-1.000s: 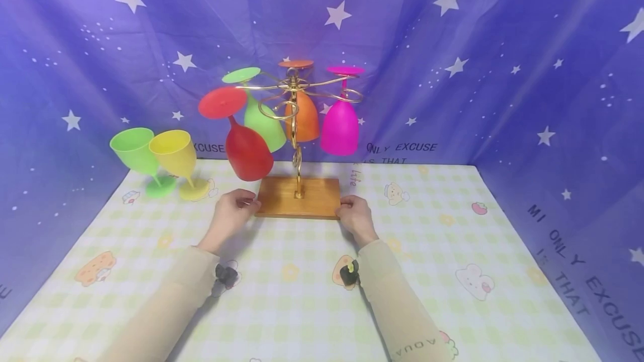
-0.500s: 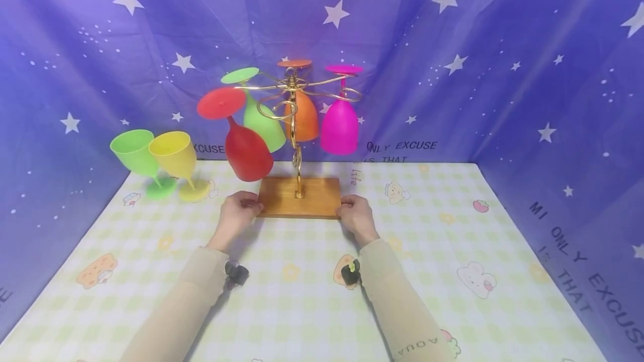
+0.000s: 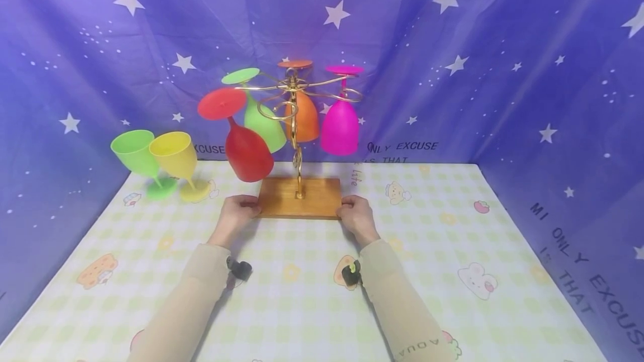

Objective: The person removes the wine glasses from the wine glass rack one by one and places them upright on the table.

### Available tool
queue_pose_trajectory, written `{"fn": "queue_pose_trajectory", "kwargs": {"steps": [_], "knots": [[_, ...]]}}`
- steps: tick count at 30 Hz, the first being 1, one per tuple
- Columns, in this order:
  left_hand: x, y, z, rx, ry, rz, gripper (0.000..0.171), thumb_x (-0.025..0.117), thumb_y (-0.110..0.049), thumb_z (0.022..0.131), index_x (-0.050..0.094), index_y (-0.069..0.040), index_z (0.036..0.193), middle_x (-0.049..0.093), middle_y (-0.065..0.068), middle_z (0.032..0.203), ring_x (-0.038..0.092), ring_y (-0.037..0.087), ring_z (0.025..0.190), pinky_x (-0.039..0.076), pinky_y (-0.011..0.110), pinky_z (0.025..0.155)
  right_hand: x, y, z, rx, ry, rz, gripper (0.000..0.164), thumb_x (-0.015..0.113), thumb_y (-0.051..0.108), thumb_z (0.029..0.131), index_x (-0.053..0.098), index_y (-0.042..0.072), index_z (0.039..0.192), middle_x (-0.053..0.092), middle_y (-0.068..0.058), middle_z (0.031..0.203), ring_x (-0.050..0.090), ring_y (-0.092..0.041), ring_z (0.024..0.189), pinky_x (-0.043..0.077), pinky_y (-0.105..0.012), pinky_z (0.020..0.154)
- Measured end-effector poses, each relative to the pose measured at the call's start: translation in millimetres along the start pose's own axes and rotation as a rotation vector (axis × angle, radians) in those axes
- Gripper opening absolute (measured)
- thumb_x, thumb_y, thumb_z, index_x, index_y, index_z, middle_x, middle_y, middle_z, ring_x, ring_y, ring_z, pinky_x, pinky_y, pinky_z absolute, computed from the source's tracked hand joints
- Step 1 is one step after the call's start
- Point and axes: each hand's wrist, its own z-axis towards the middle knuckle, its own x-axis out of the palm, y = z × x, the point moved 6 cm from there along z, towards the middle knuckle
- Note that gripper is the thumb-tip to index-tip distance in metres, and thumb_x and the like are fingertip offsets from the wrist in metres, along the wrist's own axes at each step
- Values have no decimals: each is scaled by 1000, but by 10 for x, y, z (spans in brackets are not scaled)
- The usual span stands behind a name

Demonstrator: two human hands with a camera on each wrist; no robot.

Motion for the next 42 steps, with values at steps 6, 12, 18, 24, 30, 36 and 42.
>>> {"fn": "queue_pose_trajectory", "kwargs": {"steps": [6,12,18,24,30,36,42], "knots": [[-9,-1,6,16,12,8,25,67,0,78,70,4,103,70,17,95,62,27,89,50,39,84,-13,6,28,-35,22,-1,34,62,7,85,61,0,118,62,-12,104,54,-23,91,45,-34,81],[-16,11,-4,40,37,-9,27,65,3,78,69,6,104,70,18,95,64,26,87,51,38,82,-73,69,49,-87,119,85,37,60,9,87,57,-6,121,64,-19,108,63,-25,92,51,-33,82],[-19,0,1,59,36,-13,25,64,4,77,70,6,101,70,17,92,65,25,86,52,36,80,-426,270,49,-197,166,8,44,55,15,93,48,-5,132,59,-22,119,61,-32,101,51,-40,87],[-11,1,10,67,33,-42,24,64,5,76,70,7,99,70,17,90,65,24,83,53,34,77,-1033,719,43,-318,60,-87,41,54,23,97,51,-1,129,60,-21,113,58,-32,99,50,-43,86],[-8,6,2,53,39,-50,24,63,6,76,70,7,99,70,18,91,65,24,83,54,33,75,-1452,1211,-16,-451,-134,-237,40,56,32,95,59,3,122,64,-14,106,57,-24,93,46,-37,79],[-3,18,-4,41,46,-62,24,63,7,76,69,7,100,69,18,92,64,25,83,54,33,75,-1627,1563,-60,-551,-256,-311,35,55,29,94,64,2,115,67,-15,102,61,-24,90,45,-35,79],[6,29,-2,29,51,-64,25,62,7,77,69,8,101,69,19,93,64,25,83,54,33,73,-1702,1780,-61,-645,-344,-334,29,56,19,93,65,0,112,67,-17,99,61,-26,88,46,-37,81]]}}
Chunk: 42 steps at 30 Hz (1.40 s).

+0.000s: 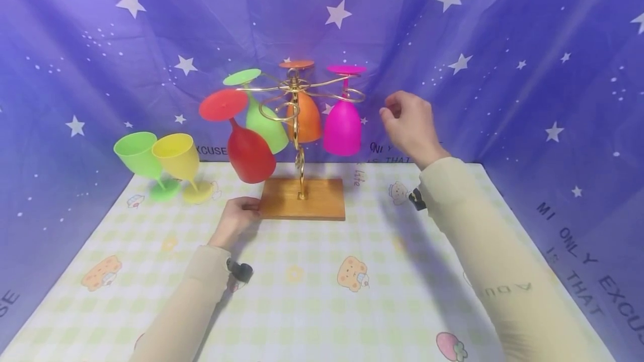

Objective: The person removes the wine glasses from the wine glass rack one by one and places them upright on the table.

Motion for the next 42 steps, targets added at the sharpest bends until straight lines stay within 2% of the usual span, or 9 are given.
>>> {"fn": "queue_pose_trajectory", "kwargs": {"steps": [7,11,16,18,21,32,42], "knots": [[8,19,23,12,0,1,27,63,8,75,69,7,101,69,19,93,64,25,84,53,31,73,-83,197,204,-191,-111,-39,24,56,9,93,63,-5,111,64,-20,101,59,-30,91,45,-43,88],[10,31,32,9,-4,-2,26,63,8,75,69,7,101,69,18,93,63,24,84,53,31,73,-103,323,342,-264,-112,-92,27,56,7,93,61,-2,118,62,-19,111,58,-31,103,44,-42,95],[5,30,20,2,-3,-8,26,63,9,75,68,8,101,69,19,93,63,26,86,53,34,76,-22,465,488,-382,1,-206,39,49,0,93,54,2,132,56,-17,130,50,-33,123,34,-40,108],[5,31,16,-1,-3,-11,27,62,9,76,68,8,102,69,19,94,63,27,86,53,34,76,24,503,521,-436,51,-235,43,47,-3,92,52,3,134,54,-16,134,48,-33,126,33,-41,108],[10,34,17,-7,0,-6,27,62,9,76,68,8,103,68,20,95,63,27,87,53,35,77,72,528,549,-493,80,-252,43,46,-5,92,54,5,133,54,-14,134,49,-33,125,35,-43,107],[-4,25,42,10,2,0,26,62,9,76,68,8,101,69,19,93,63,26,86,53,35,77,91,598,547,-525,61,-301,28,54,-6,91,65,7,113,67,-14,113,61,-39,104,47,-50,92],[17,37,42,-12,7,5,27,62,9,77,68,7,103,68,19,95,63,26,86,53,35,77,59,598,489,-560,-41,-293,23,51,-8,89,67,3,102,69,-17,100,64,-37,91,50,-51,81]]}}
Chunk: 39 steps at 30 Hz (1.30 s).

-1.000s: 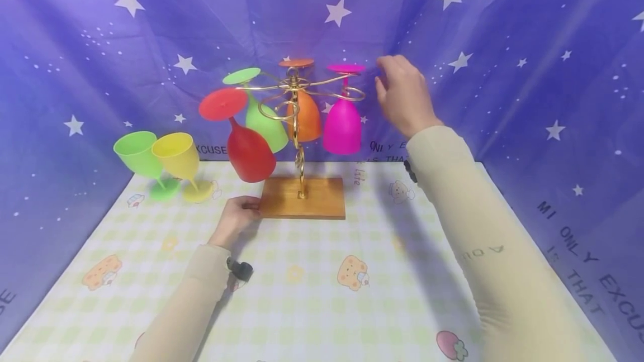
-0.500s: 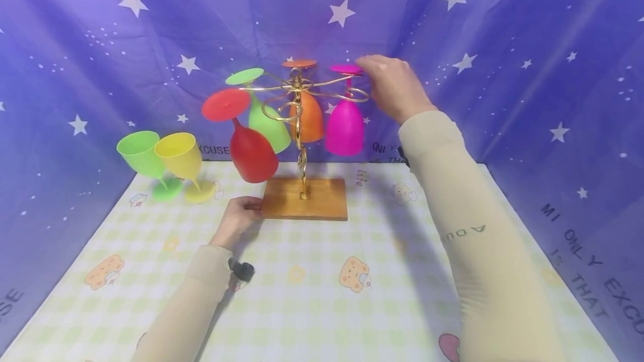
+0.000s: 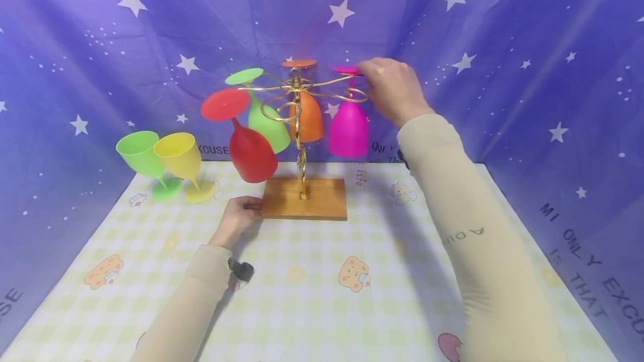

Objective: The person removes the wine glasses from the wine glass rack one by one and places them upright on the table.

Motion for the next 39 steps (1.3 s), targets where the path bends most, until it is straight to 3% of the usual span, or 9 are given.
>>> {"fn": "queue_pose_trajectory", "kwargs": {"steps": [8,20,27,33,39], "knots": [[-4,5,10,2,-3,16,25,62,8,77,68,6,102,68,17,93,62,25,85,53,34,76,-92,5,-53,-12,-76,0,24,49,-7,88,68,0,102,68,-18,96,61,-35,89,49,-50,80],[-21,27,15,6,-5,-3,26,62,8,76,69,7,101,68,17,92,62,23,81,53,30,71,-217,94,-180,-101,-154,33,20,49,-7,88,65,-3,100,66,-17,92,58,-34,86,49,-48,79],[-20,40,21,-16,-7,-10,28,63,8,76,68,6,103,68,17,94,62,23,82,53,28,70,-274,190,-134,-154,-224,88,22,49,-7,87,66,-1,99,66,-15,89,58,-32,84,48,-45,78],[-17,27,8,-9,-3,-8,27,63,8,76,69,6,102,68,16,92,62,23,82,53,29,71,-300,262,6,-128,-181,122,21,50,-5,89,70,-1,97,67,-15,87,58,-31,82,47,-44,78],[-6,14,-2,-8,1,-19,28,62,10,75,68,7,103,68,17,93,62,23,82,54,31,73,-301,275,205,-32,-77,159,19,55,-2,91,73,1,99,69,-16,93,62,-30,88,47,-45,85]]}}
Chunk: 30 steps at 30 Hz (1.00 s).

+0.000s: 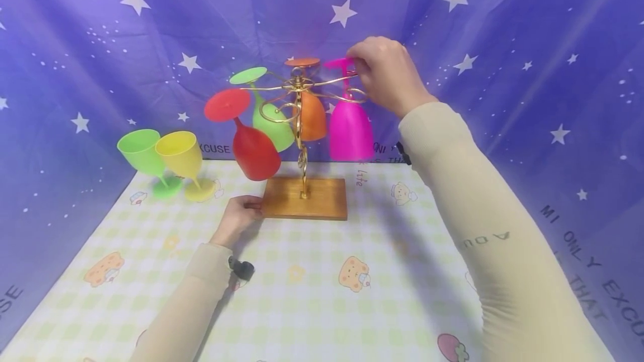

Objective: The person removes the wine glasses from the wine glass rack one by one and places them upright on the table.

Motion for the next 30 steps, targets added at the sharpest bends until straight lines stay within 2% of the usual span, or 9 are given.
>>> {"fn": "queue_pose_trajectory", "kwargs": {"steps": [4,8,12,15,21,25,30], "knots": [[-2,-7,2,3,0,-17,28,62,10,75,68,7,102,68,17,93,62,23,82,54,30,71,36,-16,104,63,62,11,21,55,-2,91,73,0,101,70,-16,98,63,-30,91,47,-44,86],[7,-9,9,9,4,-17,28,62,10,75,68,7,101,68,17,91,62,22,80,53,30,71,64,-60,150,144,102,37,24,53,-1,90,73,1,102,70,-14,98,62,-25,86,47,-34,78],[10,-9,13,9,5,-5,28,63,9,75,68,7,102,68,16,92,62,23,82,53,31,73,127,-105,172,182,122,41,26,51,-1,89,74,2,101,70,-13,93,55,-21,78,39,-26,71],[-7,7,10,5,-2,5,27,63,8,74,69,6,101,68,16,91,62,22,81,53,31,72,203,-135,191,223,163,39,24,52,0,89,73,2,101,68,-13,90,53,-21,78,39,-27,72],[-17,30,20,8,-6,15,27,63,8,74,69,6,100,69,15,90,62,21,80,52,31,73,272,-238,159,387,240,49,26,51,3,92,70,4,110,67,-14,97,55,-25,89,44,-37,81],[1,34,32,2,3,19,27,63,8,74,69,6,101,69,15,91,62,22,82,52,32,75,256,-282,147,390,241,30,28,48,2,92,70,3,110,66,-15,98,55,-27,91,44,-39,84],[7,26,29,-5,-1,10,28,63,9,74,68,6,101,68,16,92,62,23,84,52,33,75,210,-354,104,366,203,-13,30,45,2,90,70,1,107,66,-16,96,53,-30,91,42,-42,84]]}}
